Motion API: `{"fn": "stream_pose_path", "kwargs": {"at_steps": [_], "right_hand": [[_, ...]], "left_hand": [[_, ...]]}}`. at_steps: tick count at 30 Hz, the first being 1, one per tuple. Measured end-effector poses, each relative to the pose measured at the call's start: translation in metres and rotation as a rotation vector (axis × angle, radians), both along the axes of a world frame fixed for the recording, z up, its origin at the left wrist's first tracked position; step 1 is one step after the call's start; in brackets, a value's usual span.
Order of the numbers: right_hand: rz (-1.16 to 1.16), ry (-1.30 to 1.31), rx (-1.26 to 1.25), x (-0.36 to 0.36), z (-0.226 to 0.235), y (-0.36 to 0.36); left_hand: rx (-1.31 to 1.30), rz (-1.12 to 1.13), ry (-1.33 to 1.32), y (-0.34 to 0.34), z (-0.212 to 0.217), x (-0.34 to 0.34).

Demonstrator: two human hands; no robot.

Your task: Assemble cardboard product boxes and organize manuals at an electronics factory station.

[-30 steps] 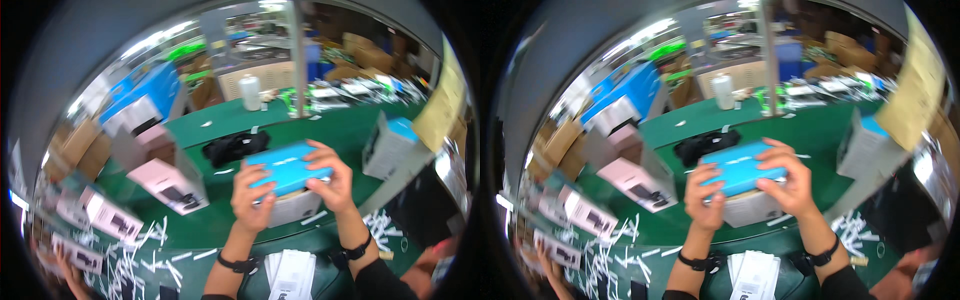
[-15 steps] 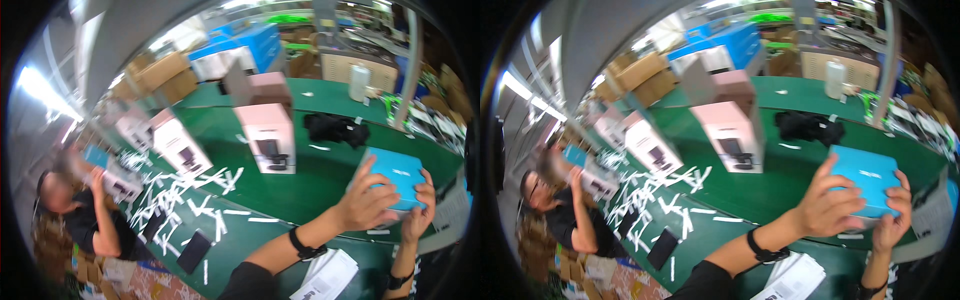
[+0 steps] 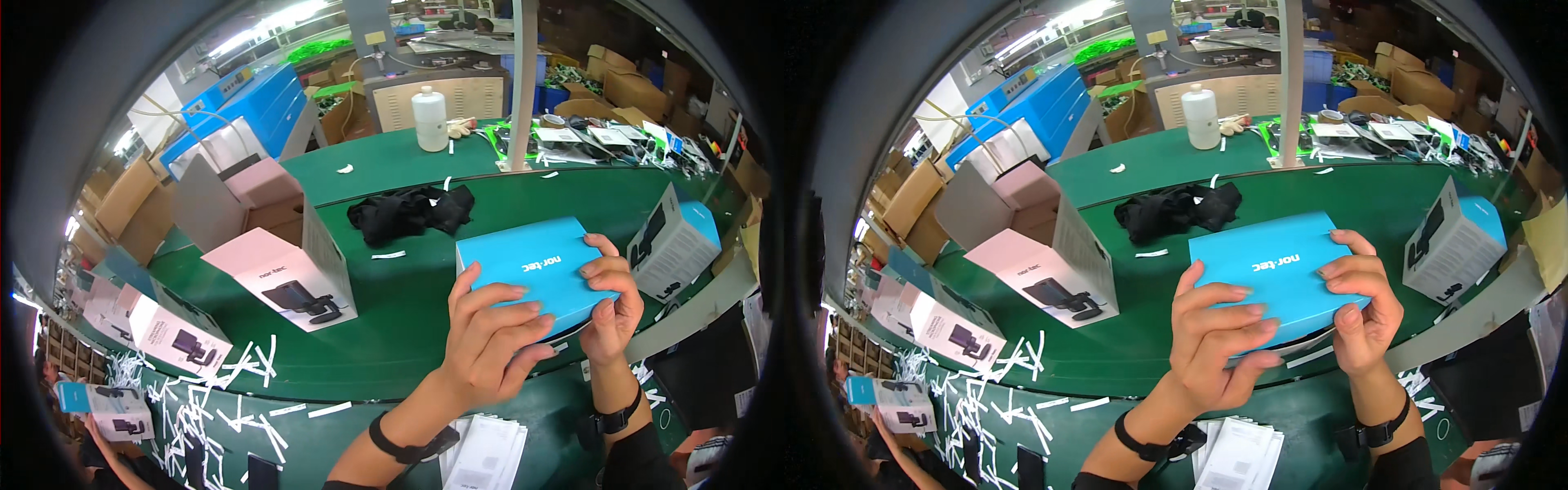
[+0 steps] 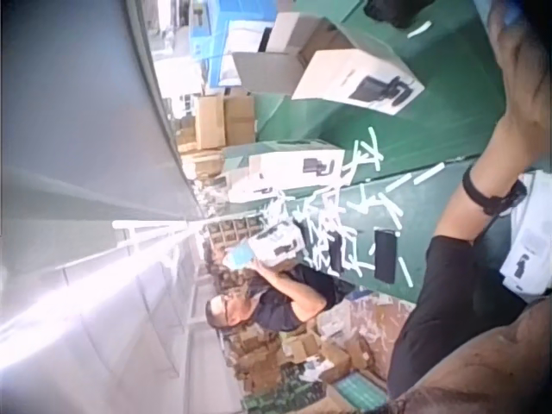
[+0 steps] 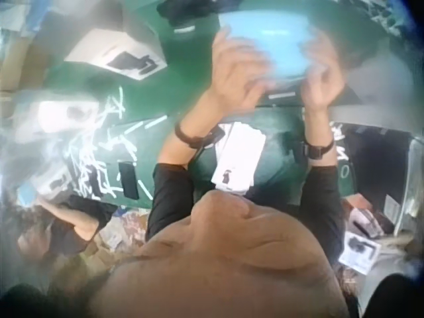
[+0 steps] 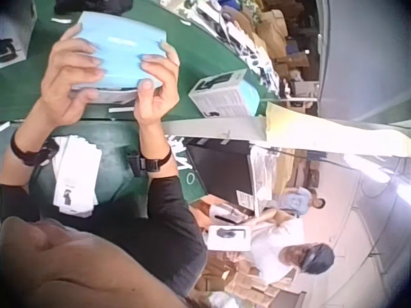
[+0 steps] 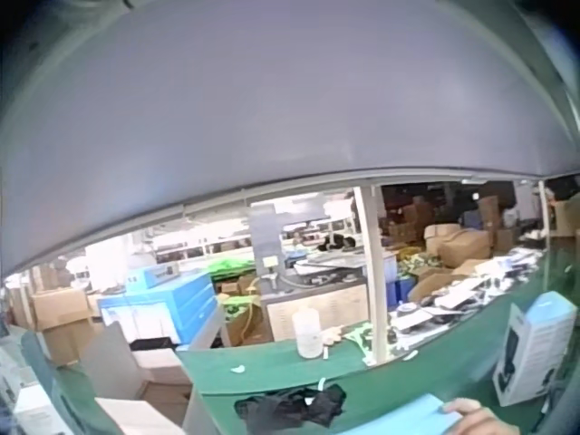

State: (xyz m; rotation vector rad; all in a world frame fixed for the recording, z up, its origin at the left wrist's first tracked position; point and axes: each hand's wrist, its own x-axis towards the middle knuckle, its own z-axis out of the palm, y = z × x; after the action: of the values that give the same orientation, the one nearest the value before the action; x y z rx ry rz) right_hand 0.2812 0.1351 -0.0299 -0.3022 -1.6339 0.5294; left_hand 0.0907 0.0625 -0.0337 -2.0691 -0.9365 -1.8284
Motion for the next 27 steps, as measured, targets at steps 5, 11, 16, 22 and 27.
{"fn": "stream_pose_path", "kwargs": {"at_steps": [5,11,16,22,27], "right_hand": [[-0.047,-0.040,0.057,0.005,0.009,-0.007],[0.027,0.021,0.054,0.000,0.012,-0.010],[0.118,0.063,0.076,0.021,-0.007,-0.001],[0.154,0.015,0.064,0.027,-0.004,0.000],[0.229,0.020,0.104,0.027,-0.006,0.007]], "left_hand": [[-0.277,-0.066,-0.456,-0.015,0.022,0.014],[-0.221,-0.046,-0.183,-0.008,-0.006,-0.011],[-0.019,-0.202,0.039,0.011,-0.005,0.005],[0.098,-0.029,0.129,0.007,0.000,0.016],[0.102,0.028,0.165,0.001,0.004,0.023]]}}
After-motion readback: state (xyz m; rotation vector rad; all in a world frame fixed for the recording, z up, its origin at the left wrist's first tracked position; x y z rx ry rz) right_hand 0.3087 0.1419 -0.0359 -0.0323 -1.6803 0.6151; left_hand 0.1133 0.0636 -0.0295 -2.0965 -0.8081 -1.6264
